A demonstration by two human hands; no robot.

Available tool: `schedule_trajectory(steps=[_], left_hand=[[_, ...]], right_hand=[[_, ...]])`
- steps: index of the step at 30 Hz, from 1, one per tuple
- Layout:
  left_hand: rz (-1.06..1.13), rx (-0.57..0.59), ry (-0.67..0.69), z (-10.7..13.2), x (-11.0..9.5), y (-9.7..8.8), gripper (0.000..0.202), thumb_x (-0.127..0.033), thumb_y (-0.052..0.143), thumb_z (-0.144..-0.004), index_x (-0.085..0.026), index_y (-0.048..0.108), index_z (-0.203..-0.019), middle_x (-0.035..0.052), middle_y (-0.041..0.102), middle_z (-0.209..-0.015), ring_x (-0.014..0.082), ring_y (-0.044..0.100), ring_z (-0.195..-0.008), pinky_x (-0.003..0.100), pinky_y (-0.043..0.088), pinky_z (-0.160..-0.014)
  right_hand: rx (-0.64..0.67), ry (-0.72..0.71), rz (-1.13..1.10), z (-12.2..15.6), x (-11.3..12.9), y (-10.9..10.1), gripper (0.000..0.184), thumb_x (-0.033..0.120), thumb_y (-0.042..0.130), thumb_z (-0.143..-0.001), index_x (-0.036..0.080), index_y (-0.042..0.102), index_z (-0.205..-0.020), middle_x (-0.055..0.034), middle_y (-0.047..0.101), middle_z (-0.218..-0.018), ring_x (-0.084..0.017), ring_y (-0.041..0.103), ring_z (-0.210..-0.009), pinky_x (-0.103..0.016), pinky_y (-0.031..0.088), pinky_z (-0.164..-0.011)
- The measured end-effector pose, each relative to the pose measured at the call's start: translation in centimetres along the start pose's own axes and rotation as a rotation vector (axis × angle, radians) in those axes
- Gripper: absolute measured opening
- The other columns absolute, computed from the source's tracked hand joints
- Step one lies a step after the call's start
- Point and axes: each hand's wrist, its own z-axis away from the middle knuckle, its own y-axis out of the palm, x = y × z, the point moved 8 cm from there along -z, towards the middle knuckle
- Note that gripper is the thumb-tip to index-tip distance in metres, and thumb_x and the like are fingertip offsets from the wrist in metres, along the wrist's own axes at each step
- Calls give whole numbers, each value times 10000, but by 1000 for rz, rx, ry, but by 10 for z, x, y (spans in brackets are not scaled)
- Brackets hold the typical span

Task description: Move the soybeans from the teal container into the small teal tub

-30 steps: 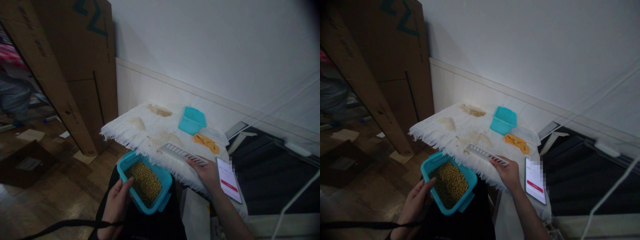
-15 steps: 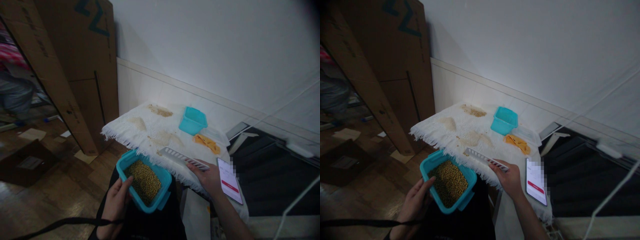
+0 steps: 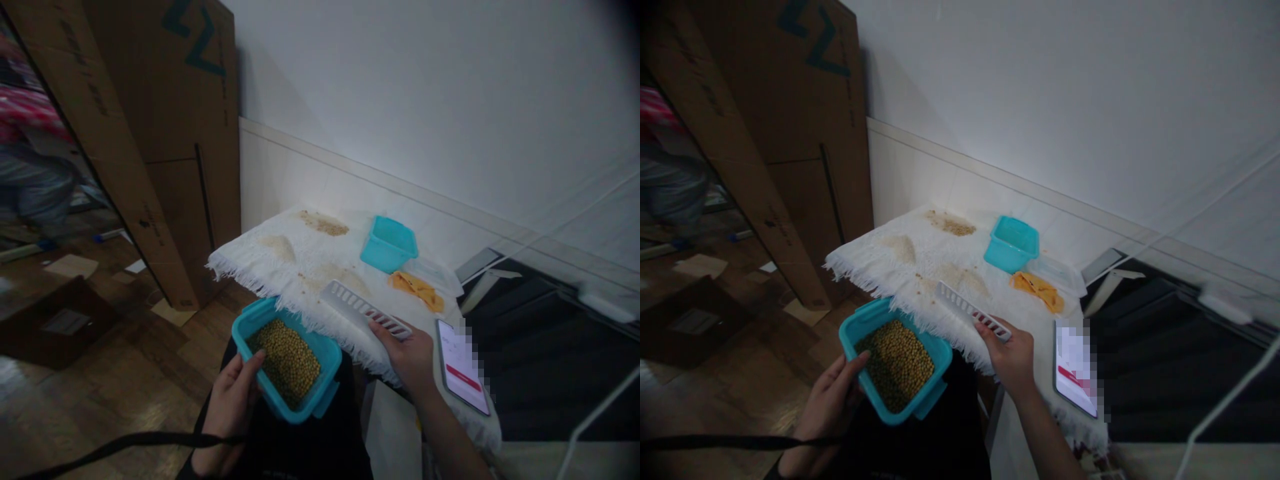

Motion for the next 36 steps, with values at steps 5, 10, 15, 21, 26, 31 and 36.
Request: schedule_trajectory(steps=[5,10,15,21,26,31,36], left_hand=[[24,-5,15,0,-8,-1,209,-365,695,-685,-190,657,-793,-62,520,-506,68,410,-419,176,328,-393],[24,-63,22,-2,-13,-6,202,-338,737,-633,-183,651,-732,-79,496,-473,46,359,-387,161,287,-361],[63,-67,1,-3,-11,-9,218,-336,735,-643,-180,651,-770,-57,583,-538,62,462,-440,166,382,-429],[72,-52,-7,-7,-12,-11,242,-325,729,-650,-182,666,-836,-38,633,-582,103,560,-514,202,459,-513],[79,-30,13,-10,-17,-14,151,-305,713,-683,-187,637,-741,-78,556,-497,53,450,-424,151,380,-431],[69,-36,39,-14,-20,-21,163,-312,705,-694,-194,632,-780,-67,569,-553,62,468,-466,159,398,-459],[48,-63,52,-14,-24,-25,148,-314,692,-707,-181,631,-727,-73,495,-492,54,402,-421,150,342,-399]], right_hand=[[53,10,-72,7,3,12,245,382,610,-768,192,733,-864,-37,728,-830,-231,690,-773,-280,552,-649],[92,14,-99,10,15,18,238,374,606,-775,199,733,-876,-29,729,-818,-228,691,-759,-272,549,-635],[5,-15,-112,0,21,25,231,357,607,-775,186,728,-872,-42,727,-846,-231,687,-803,-276,549,-665],[98,-16,-145,-1,27,38,231,362,606,-772,196,731,-872,-40,728,-832,-233,689,-782,-274,548,-634],[-5,-55,-71,-18,33,34,261,393,599,-771,186,730,-863,-59,727,-847,-249,682,-822,-312,544,-693],[-76,-133,36,-47,41,50,279,385,576,-788,172,718,-898,-80,723,-864,-244,676,-827,-315,524,-725],[-27,-149,26,-51,44,65,261,378,583,-785,181,716,-892,-71,724,-851,-231,677,-792,-310,515,-720]])
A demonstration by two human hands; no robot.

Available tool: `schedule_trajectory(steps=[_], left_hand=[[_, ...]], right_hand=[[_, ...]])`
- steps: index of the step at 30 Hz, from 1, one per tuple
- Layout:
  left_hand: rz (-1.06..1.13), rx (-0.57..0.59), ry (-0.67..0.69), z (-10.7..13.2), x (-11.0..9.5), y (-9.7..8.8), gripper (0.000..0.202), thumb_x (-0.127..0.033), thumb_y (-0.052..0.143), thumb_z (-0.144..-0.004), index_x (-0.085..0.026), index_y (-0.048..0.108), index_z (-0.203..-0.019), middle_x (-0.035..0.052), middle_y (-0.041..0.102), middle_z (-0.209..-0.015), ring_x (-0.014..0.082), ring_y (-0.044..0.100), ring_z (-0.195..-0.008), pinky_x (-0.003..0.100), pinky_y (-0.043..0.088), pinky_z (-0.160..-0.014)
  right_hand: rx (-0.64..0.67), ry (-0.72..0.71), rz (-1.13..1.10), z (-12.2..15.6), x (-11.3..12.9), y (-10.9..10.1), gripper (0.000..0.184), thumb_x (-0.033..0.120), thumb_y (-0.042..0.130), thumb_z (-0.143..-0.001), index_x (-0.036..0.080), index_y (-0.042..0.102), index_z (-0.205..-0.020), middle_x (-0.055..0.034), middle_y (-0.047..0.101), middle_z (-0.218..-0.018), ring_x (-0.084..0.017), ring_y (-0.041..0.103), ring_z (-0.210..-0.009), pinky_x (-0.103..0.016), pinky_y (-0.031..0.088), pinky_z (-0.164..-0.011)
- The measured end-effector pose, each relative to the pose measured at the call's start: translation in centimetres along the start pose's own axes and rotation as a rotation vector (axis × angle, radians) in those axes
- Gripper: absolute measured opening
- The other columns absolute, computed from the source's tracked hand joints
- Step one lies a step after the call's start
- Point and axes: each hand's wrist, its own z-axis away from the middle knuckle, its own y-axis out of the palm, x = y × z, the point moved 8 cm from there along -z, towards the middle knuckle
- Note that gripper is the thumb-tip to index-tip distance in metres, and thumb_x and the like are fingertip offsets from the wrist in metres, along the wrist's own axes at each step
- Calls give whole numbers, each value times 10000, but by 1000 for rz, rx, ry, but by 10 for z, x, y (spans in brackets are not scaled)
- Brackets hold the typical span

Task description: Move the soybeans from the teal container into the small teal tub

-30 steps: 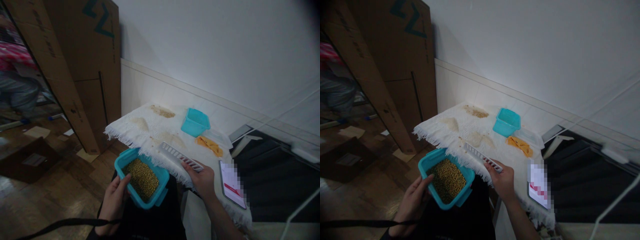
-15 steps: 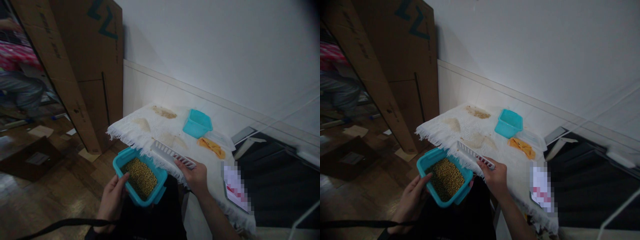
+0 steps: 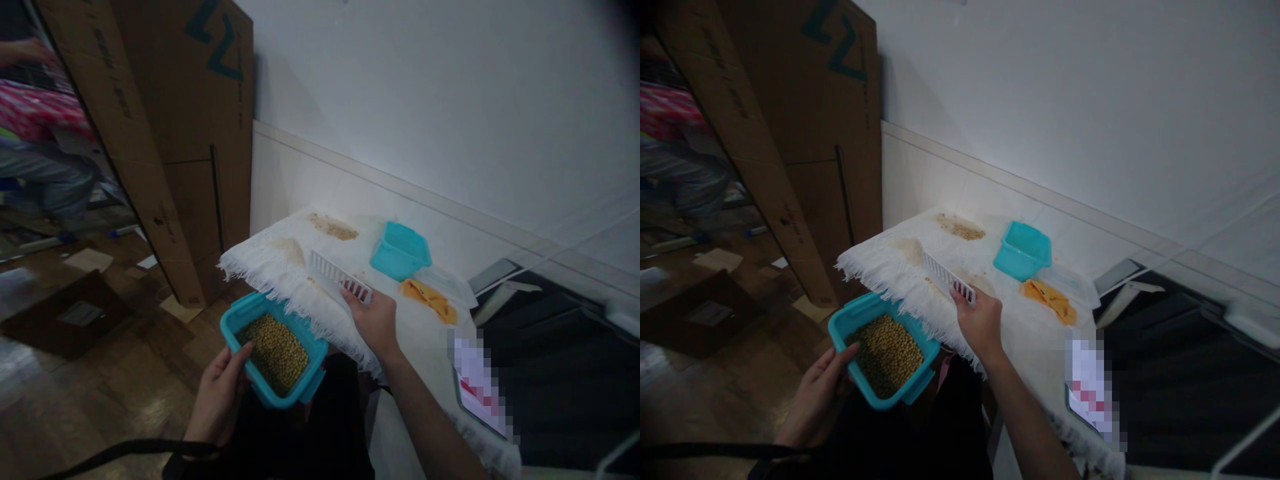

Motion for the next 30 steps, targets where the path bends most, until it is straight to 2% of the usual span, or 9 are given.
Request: schedule_trajectory(steps=[4,9,13,17,23,30], left_hand=[[23,-11,-32,0,-1,0,175,-302,701,-689,-199,645,-819,-59,559,-563,87,486,-484,194,432,-492],[5,-26,-14,-1,-3,-3,171,-320,704,-682,-190,640,-774,-75,526,-521,74,439,-444,180,367,-434],[12,8,-18,-2,-1,-3,191,-320,684,-712,-193,648,-850,-59,552,-573,85,471,-493,194,402,-485],[1,25,-10,-2,0,-2,199,-335,671,-727,-190,650,-862,-53,552,-588,84,469,-516,188,405,-495],[-19,16,-1,-1,-1,-2,152,-336,667,-735,-191,633,-769,-74,511,-528,57,409,-460,149,333,-419],[-23,-9,-2,-2,-3,-4,181,-337,678,-718,-187,647,-815,-50,590,-597,73,464,-490,172,386,-473]], right_hand=[[5,-2,-43,3,0,2,277,396,580,-783,189,713,-910,-70,720,-895,-237,668,-847,-332,506,-778],[32,-16,-94,1,7,6,259,382,595,-775,190,718,-896,-65,722,-888,-234,670,-843,-333,509,-784],[63,-4,-115,2,11,9,234,363,596,-774,191,720,-873,-59,726,-852,-230,677,-800,-326,519,-749],[63,-22,-114,4,14,8,237,370,587,-781,199,719,-878,-49,725,-867,-231,674,-826,-336,511,-786],[-18,-13,-65,5,8,-2,282,398,581,-784,190,711,-921,-70,718,-912,-241,665,-867,-348,502,-814],[12,21,-70,9,2,4,295,409,588,-780,182,714,-922,-81,719,-897,-245,668,-859,-351,512,-792]])
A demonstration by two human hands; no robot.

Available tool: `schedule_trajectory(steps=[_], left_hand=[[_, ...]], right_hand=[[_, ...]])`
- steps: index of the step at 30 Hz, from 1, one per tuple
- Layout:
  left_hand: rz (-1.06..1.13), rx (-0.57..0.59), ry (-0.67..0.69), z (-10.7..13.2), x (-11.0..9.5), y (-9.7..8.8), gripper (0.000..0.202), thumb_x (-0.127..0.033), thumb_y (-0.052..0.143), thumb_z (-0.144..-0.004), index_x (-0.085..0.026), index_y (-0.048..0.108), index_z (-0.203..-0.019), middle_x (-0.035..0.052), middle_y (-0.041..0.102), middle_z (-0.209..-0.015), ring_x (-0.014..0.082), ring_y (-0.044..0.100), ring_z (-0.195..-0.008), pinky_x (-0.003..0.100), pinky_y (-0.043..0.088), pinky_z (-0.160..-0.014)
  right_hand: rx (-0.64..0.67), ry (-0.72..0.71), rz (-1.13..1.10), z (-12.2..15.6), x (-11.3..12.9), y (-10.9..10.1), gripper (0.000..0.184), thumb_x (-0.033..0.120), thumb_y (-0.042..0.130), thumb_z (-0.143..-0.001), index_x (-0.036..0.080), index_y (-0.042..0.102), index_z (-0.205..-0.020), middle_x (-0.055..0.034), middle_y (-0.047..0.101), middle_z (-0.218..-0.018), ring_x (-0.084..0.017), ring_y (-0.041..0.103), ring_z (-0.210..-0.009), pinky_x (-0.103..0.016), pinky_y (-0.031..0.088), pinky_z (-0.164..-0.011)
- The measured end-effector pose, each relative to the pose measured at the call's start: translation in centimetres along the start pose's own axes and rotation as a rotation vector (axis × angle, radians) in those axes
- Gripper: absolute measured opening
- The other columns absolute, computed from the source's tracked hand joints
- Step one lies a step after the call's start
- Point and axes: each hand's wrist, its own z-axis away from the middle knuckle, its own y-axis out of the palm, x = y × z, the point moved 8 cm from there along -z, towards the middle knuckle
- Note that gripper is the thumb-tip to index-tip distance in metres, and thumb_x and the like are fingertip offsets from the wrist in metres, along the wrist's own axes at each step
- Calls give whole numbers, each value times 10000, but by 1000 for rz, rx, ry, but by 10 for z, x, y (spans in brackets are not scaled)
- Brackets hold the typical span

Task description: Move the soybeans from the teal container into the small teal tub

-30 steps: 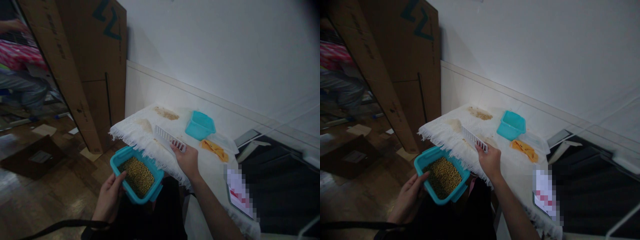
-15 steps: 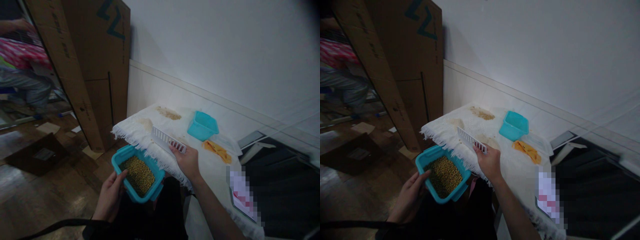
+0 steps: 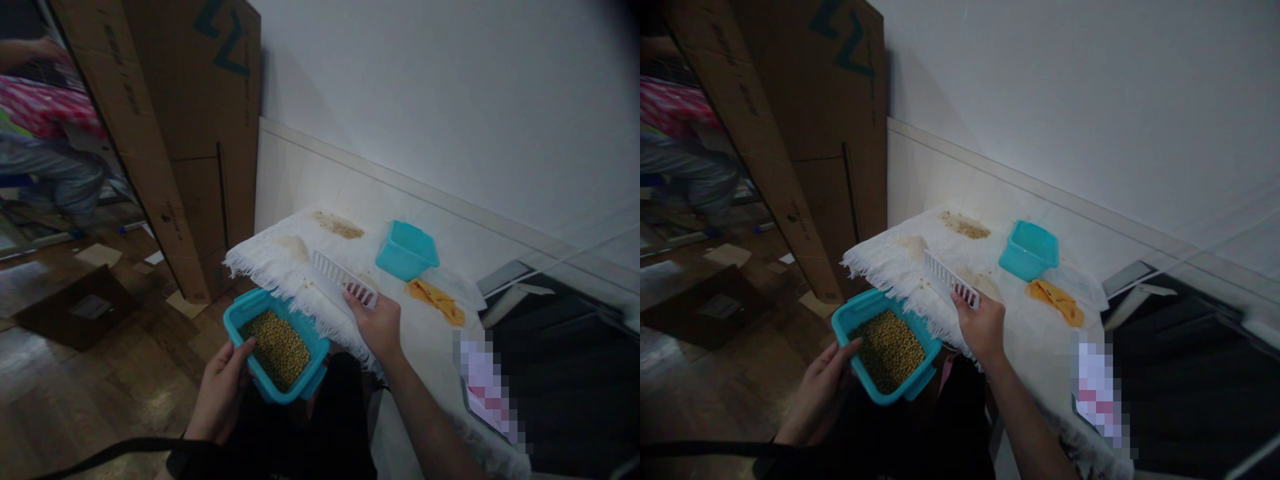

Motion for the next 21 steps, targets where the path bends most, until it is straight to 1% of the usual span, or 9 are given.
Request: schedule_trajectory(steps=[3,5,9,11,16,19,21], left_hand=[[1,11,-2,-1,-2,1,231,-339,682,-706,-191,652,-880,-26,640,-667,105,522,-535,202,420,-510],[-2,11,1,-2,-2,1,251,-345,681,-702,-190,653,-897,-25,640,-665,119,536,-543,219,430,-523],[-1,1,21,-4,-3,-2,185,-338,688,-693,-190,648,-798,-54,565,-565,97,479,-484,201,387,-471],[4,1,22,-4,-4,-2,170,-331,696,-682,-192,639,-763,-61,538,-545,90,465,-476,198,381,-466],[3,9,24,-2,-7,1,168,-335,697,-677,-200,633,-754,-64,545,-563,86,470,-498,200,406,-502],[-16,-2,21,0,-6,1,174,-346,681,-703,-189,631,-760,-64,529,-559,75,445,-489,183,384,-480],[-24,9,16,0,-5,1,182,-353,664,-725,-186,628,-787,-55,536,-584,80,464,-515,185,392,-493]], right_hand=[[4,-16,-2,-1,5,4,296,415,588,-777,188,715,-919,-82,719,-903,-251,664,-869,-367,508,-805],[18,-29,2,-3,9,7,282,413,581,-781,196,719,-895,-73,722,-879,-248,668,-849,-356,511,-789],[37,-14,-11,-3,14,10,260,403,580,-780,199,723,-851,-60,727,-825,-240,678,-784,-316,526,-705],[48,-8,-24,-2,15,12,255,395,581,-779,198,723,-856,-59,728,-827,-241,679,-794,-306,528,-687],[53,-17,-54,0,19,14,252,375,578,-782,195,721,-886,-54,728,-825,-239,679,-811,-305,529,-681],[58,-21,-68,1,20,16,244,373,580,-781,199,722,-878,-52,728,-822,-238,679,-802,-310,529,-689],[62,-16,-70,3,21,17,241,370,583,-780,195,723,-868,-53,728,-819,-236,681,-783,-312,528,-694]])
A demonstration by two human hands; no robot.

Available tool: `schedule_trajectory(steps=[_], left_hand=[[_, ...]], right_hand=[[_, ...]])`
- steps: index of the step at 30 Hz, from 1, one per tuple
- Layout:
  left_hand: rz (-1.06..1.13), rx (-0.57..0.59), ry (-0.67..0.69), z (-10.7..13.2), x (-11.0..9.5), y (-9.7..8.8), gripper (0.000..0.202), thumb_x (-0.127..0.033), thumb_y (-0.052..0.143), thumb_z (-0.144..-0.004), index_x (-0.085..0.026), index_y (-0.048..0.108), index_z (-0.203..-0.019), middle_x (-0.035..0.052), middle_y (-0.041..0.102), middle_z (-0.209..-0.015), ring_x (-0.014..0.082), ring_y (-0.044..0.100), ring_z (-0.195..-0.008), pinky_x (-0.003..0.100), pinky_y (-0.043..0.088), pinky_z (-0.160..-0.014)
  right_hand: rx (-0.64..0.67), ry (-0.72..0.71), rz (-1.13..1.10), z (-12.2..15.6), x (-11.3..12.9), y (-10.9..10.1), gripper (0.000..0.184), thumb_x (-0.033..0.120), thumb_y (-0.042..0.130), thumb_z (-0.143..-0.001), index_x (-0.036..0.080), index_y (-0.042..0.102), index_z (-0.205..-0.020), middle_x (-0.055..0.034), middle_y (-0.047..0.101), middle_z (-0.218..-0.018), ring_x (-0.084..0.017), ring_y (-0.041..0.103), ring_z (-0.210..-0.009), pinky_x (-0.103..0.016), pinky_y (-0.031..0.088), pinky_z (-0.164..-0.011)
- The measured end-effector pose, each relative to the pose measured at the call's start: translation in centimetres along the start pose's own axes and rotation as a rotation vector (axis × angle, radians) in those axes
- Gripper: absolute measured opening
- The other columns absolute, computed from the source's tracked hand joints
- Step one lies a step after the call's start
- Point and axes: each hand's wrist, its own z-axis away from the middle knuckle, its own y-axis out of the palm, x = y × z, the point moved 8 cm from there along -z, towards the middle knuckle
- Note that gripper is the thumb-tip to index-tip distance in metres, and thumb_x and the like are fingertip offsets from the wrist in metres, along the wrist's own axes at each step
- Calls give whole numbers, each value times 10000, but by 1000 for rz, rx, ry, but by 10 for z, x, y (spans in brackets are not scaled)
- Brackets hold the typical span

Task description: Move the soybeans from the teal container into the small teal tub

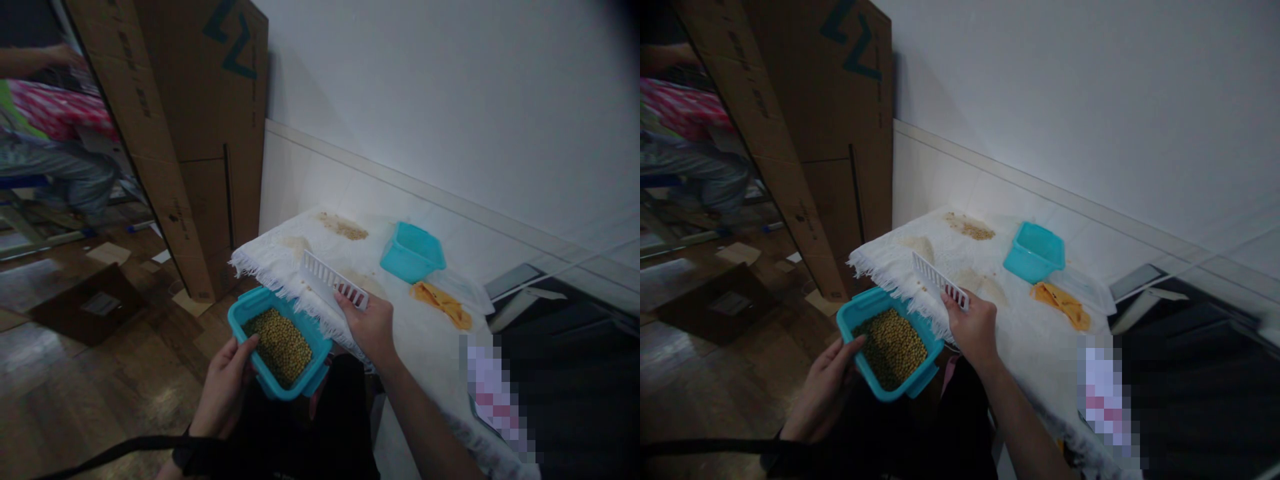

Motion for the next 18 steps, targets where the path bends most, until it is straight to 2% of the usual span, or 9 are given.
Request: schedule_trajectory(steps=[6,10,14,18], left_hand=[[1,19,11,-3,-1,0,167,-352,650,-745,-194,600,-766,-60,486,-594,87,466,-540,189,397,-514],[9,47,28,-5,-7,2,185,-337,641,-754,-193,631,-870,-40,546,-677,91,473,-572,197,409,-548],[6,47,51,-5,-12,1,172,-335,641,-752,-189,634,-842,-50,517,-617,95,459,-538,193,391,-509],[-12,20,33,-4,-12,-1,172,-343,666,-723,-189,634,-792,-54,537,-601,90,463,-523,188,393,-498]], right_hand=[[21,24,-78,8,0,0,242,349,594,-781,183,721,-902,-49,727,-847,-224,682,-763,-284,527,-669],[80,29,-154,22,5,6,217,318,589,-795,193,719,-915,-26,728,-821,-192,679,-691,-250,519,-599],[122,-22,-228,38,18,11,211,265,576,-809,202,710,-960,-24,724,-875,-184,679,-753,-262,530,-681],[34,13,-217,44,12,-6,194,270,600,-791,195,718,-925,-40,726,-863,-203,684,-763,-280,539,-686]])
